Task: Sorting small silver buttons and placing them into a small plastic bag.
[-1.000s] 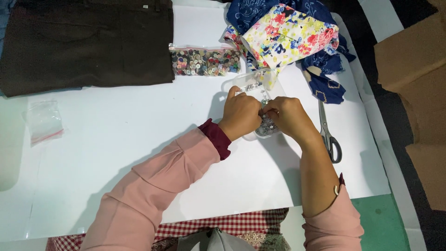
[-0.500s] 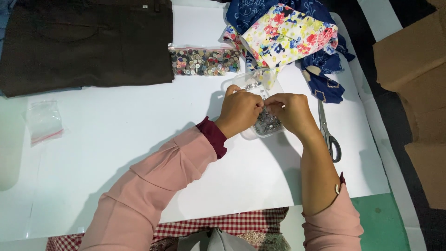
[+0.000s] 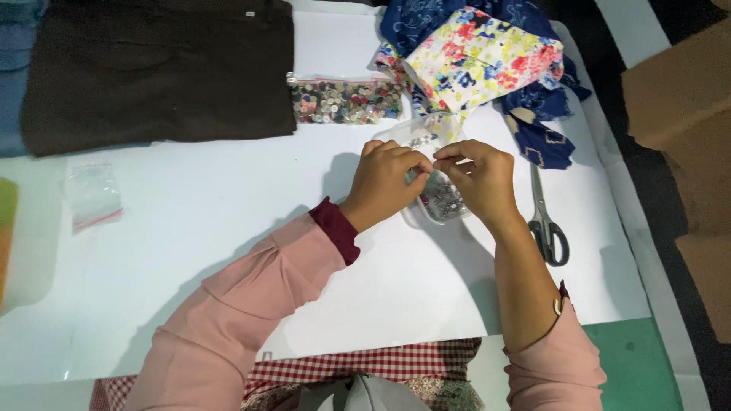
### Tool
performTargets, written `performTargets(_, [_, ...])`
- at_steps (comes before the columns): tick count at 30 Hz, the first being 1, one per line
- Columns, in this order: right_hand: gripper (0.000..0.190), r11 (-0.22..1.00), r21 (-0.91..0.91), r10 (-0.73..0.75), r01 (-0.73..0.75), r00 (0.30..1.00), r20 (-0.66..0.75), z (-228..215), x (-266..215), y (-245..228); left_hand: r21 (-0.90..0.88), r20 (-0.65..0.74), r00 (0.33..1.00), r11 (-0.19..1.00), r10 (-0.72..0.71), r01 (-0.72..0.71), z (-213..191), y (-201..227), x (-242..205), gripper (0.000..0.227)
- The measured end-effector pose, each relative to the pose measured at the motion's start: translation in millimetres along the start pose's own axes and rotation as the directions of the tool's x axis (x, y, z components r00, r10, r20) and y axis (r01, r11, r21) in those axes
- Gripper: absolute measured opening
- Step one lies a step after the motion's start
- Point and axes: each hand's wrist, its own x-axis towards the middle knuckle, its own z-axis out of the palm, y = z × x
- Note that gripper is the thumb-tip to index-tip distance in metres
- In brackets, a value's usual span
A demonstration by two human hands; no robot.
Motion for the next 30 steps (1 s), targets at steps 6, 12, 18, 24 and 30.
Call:
performTargets(6, [0.025,0.945,-0.013,-0.328,0.328,0.944,-0.025,46.0,-6.3,-47.2,0.042,-0.066,0.998,0.999,0.011,-0.008,-65.0,-17.7,-33.1,0.018])
performTargets(12, [0.023,0.917,0.028,-0.398,0.397,0.911,0.109,114.2,-2.6,-67.4,0.150,-0.021,0.987,0.975,-0.160,0.162,-106.1,-61.5,-85.2,0.017])
performTargets(18, [0.022,0.949,-0.008,-0.305,0.314,0.927,0.219,167.6,15.7,-59.4,0.228,-0.034,0.964,0.937,-0.263,0.264,-121.3,-84.2,-97.6,0.017])
performTargets(24, [0.025,0.960,-0.037,-0.262,0.277,0.938,0.227,176.6,15.0,-49.3,0.150,-0.061,0.959,0.948,-0.276,0.282,-121.6,-86.3,-93.4,0.017])
performTargets(30, [0.032,0.980,0.021,-0.196,0.197,0.951,0.240,173.5,12.7,-52.0,0.128,-0.044,0.943,0.934,-0.329,0.332,-120.3,-77.2,-91.5,0.025])
